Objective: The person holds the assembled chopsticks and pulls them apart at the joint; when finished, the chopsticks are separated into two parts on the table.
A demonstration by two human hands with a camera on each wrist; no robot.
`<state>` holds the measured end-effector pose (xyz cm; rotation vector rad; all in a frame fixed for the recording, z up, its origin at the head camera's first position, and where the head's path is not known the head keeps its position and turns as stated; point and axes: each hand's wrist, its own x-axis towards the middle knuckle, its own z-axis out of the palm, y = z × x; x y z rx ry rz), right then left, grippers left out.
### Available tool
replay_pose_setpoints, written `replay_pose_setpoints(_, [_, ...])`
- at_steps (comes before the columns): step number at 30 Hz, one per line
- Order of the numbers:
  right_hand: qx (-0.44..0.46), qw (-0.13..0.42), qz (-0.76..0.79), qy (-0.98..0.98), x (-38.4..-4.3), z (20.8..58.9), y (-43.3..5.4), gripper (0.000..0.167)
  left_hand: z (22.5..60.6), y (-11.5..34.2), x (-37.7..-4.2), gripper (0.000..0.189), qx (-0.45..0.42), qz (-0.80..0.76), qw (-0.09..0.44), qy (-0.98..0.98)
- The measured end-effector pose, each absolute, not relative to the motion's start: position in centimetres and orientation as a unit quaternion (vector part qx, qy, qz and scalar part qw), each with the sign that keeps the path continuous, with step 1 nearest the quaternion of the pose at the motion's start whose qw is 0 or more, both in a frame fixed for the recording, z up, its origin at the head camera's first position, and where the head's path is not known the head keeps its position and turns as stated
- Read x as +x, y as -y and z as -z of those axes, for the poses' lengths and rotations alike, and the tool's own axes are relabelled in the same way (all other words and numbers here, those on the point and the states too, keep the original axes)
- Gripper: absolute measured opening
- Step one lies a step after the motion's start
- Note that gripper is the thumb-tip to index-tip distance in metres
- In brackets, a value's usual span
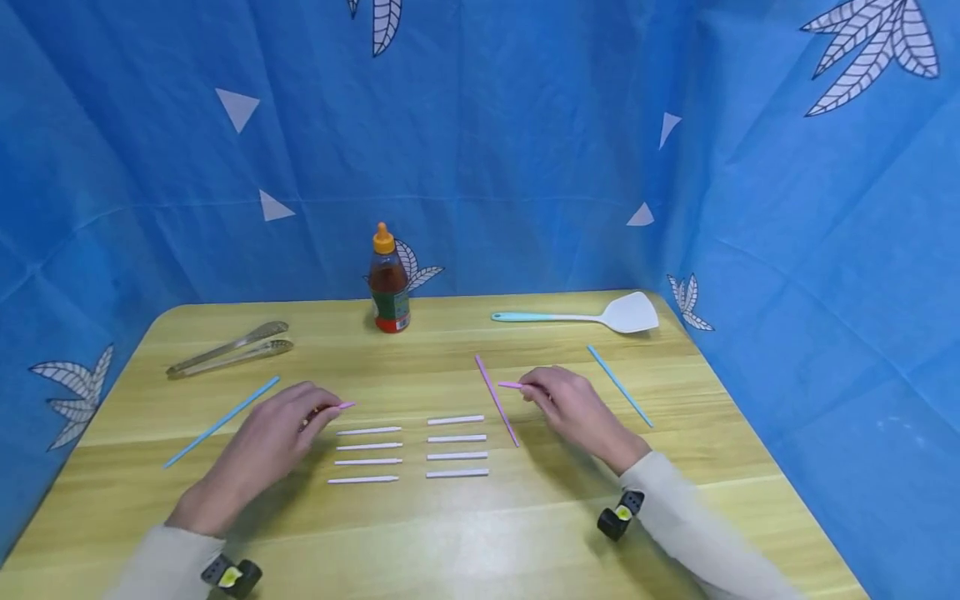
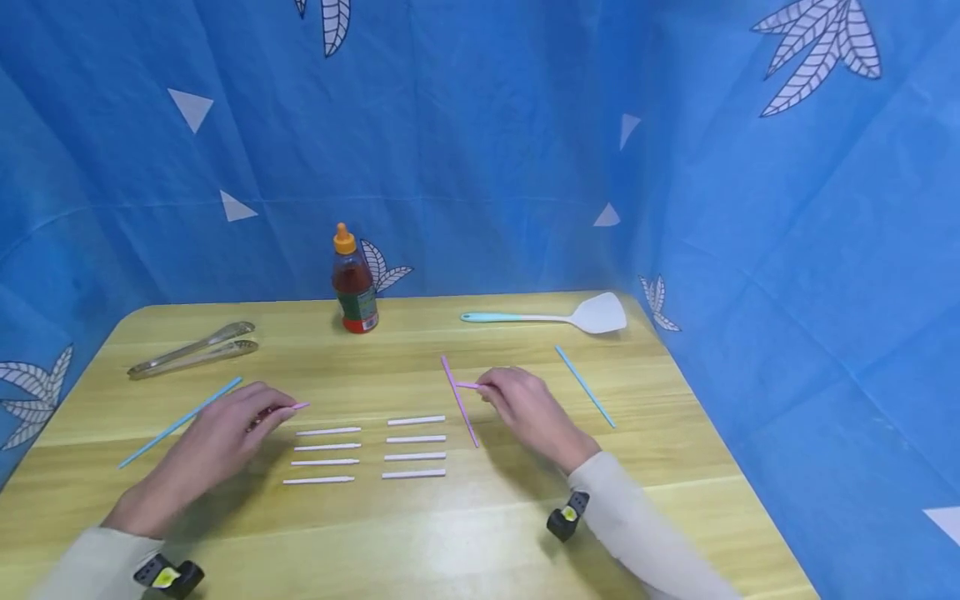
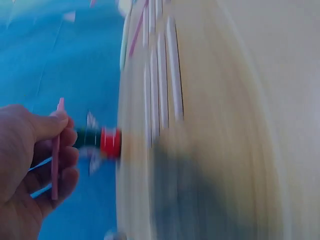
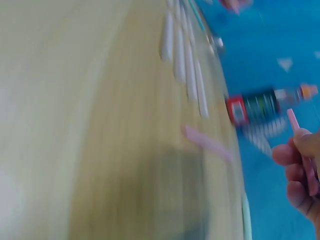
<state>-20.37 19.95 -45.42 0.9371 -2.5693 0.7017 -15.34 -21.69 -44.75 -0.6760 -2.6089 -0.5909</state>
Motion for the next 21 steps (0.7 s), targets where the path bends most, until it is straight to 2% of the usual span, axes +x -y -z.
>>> replay_pose_setpoints(3, [0.283, 0.144, -0.253, 0.914, -21.2, 45.2, -22.4, 0.009, 44.3, 24.0, -15.4, 0.011, -0.224, 0.201, 0.178, 0.937])
replay_pose_setpoints(7, [0.253, 0.121, -0.257, 0.925, -22.1, 45.3, -23.3, 0.014, 44.3, 25.1, -15.9, 0.019, -0.224, 0.199, 0.164, 0.94])
replay_pose_setpoints(15, [0.293, 0.129, -0.262, 0.91, -23.9, 46.9, -21.0, 0.011, 44.9, 24.6, -17.6, 0.015, -0.231, 0.198, 0.12, 0.945])
replay_pose_setpoints(21, [0.319, 0.098, -0.262, 0.905, -24.9, 47.4, -17.8, 0.011, 45.4, 23.6, -18.8, 0.017, -0.251, 0.192, 0.103, 0.943])
